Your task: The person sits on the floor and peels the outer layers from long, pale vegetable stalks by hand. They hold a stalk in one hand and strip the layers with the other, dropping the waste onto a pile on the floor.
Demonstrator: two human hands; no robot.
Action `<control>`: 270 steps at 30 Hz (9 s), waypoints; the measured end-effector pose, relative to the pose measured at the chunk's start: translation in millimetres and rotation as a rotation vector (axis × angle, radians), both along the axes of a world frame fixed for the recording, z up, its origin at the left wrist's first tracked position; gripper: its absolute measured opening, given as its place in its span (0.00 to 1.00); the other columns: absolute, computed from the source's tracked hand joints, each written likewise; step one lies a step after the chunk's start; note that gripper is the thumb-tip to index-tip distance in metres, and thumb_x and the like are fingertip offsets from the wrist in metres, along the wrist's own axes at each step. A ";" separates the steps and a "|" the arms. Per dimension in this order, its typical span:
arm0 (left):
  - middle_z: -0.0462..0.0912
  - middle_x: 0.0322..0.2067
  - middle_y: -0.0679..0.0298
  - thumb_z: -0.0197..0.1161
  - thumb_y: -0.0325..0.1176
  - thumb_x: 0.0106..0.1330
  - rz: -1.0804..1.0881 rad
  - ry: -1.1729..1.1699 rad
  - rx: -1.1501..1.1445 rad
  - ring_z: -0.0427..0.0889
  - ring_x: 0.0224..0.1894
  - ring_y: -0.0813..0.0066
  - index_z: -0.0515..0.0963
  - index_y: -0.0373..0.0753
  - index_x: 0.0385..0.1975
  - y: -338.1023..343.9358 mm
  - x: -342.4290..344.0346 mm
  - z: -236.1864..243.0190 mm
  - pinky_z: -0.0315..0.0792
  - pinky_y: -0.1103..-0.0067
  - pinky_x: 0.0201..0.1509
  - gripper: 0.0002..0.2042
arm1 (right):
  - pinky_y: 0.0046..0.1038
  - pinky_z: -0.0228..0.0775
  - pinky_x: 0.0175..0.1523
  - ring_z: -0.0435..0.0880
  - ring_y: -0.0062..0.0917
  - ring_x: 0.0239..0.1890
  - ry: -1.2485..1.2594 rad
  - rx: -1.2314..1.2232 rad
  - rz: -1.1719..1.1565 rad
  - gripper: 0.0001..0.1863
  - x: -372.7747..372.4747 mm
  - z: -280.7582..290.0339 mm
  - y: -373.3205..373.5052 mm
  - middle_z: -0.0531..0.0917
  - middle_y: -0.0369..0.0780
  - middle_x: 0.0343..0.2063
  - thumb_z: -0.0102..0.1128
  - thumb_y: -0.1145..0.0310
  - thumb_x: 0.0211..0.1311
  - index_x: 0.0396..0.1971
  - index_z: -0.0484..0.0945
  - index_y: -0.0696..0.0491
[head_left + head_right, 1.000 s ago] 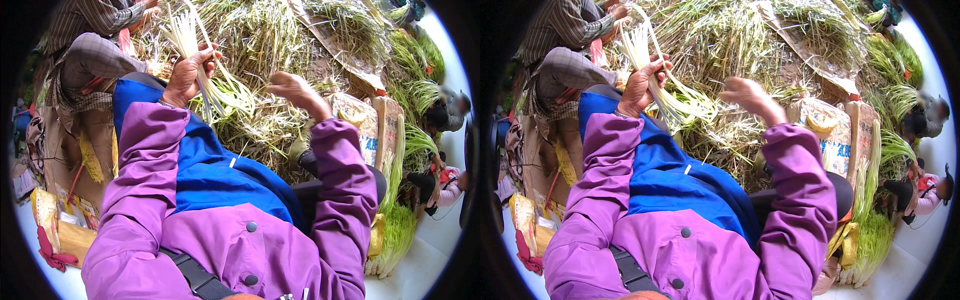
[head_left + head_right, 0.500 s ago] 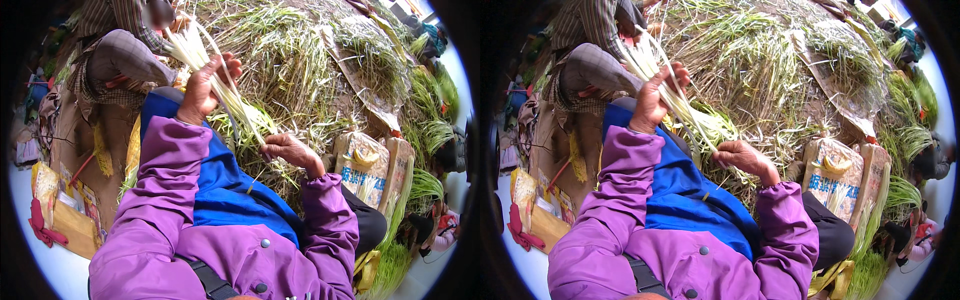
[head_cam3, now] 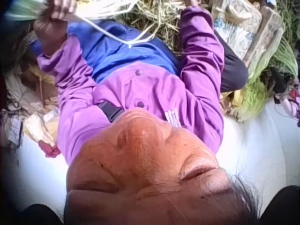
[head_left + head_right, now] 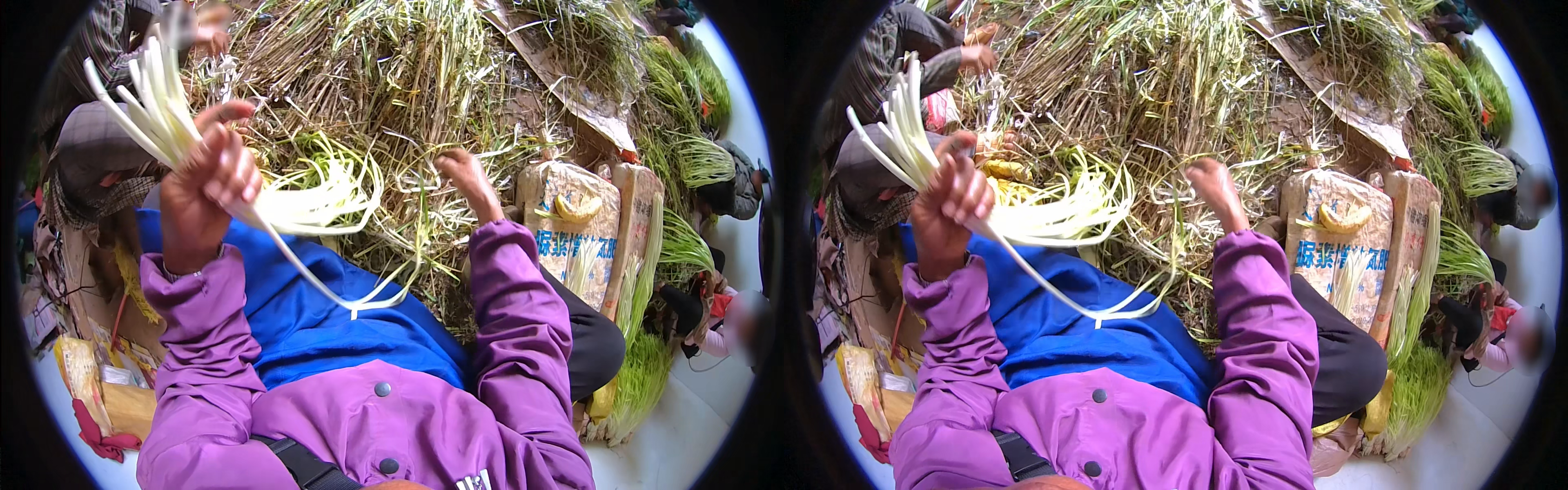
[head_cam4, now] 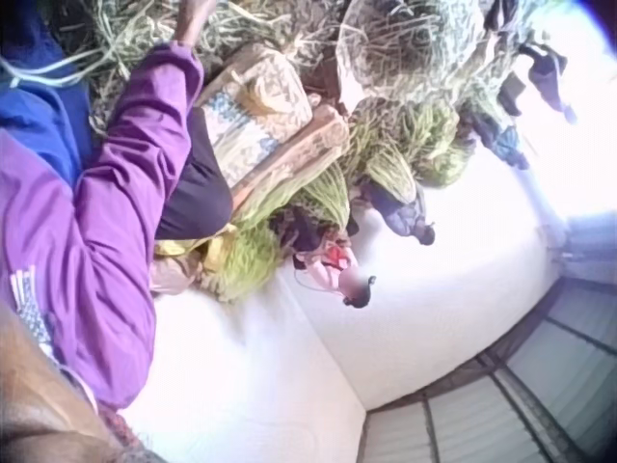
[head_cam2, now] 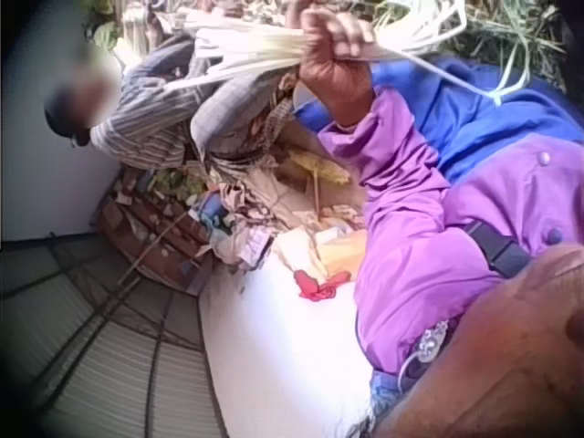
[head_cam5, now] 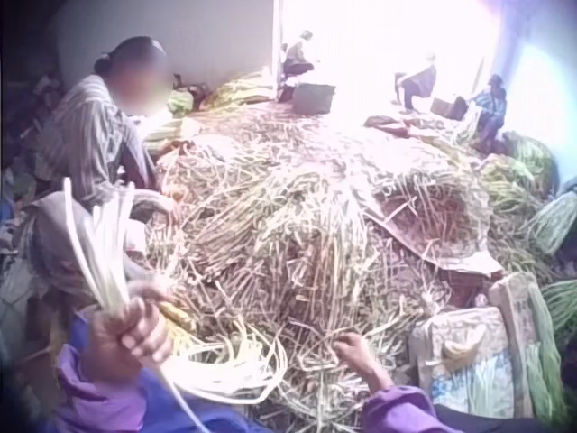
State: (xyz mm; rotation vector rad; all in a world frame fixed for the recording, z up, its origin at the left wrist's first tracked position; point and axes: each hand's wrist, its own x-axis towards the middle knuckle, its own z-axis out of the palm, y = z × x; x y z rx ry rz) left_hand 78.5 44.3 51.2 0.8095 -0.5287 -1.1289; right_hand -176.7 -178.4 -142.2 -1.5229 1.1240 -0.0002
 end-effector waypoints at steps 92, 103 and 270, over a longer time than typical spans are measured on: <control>0.79 0.25 0.65 0.55 0.32 0.66 0.096 -0.061 0.098 0.69 0.19 0.85 0.73 0.32 0.39 -17.1 -39.1 -28.7 0.68 0.85 0.25 0.10 | 0.16 0.63 0.28 0.72 0.14 0.21 -0.853 0.407 0.131 0.14 53.3 144.6 108.1 0.76 0.33 0.21 0.48 0.62 0.68 0.36 0.76 0.58; 0.72 0.19 0.72 0.59 0.36 0.65 0.208 -0.127 0.270 0.64 0.18 0.89 0.76 0.33 0.38 -23.9 -41.0 -46.2 0.63 0.88 0.20 0.11 | 0.18 0.63 0.22 0.71 0.12 0.18 -0.596 -0.141 -0.131 0.09 36.5 134.6 89.6 0.78 0.33 0.20 0.54 0.66 0.64 0.30 0.77 0.55; 0.70 0.13 0.70 0.60 0.32 0.58 -0.233 -0.353 0.281 0.67 0.14 0.85 0.75 0.35 0.27 -14.3 -68.9 -19.7 0.61 0.87 0.19 0.07 | 0.18 0.69 0.38 0.77 0.15 0.30 -0.834 0.375 -0.034 0.16 33.9 142.2 108.1 0.78 0.33 0.27 0.54 0.59 0.65 0.42 0.75 0.57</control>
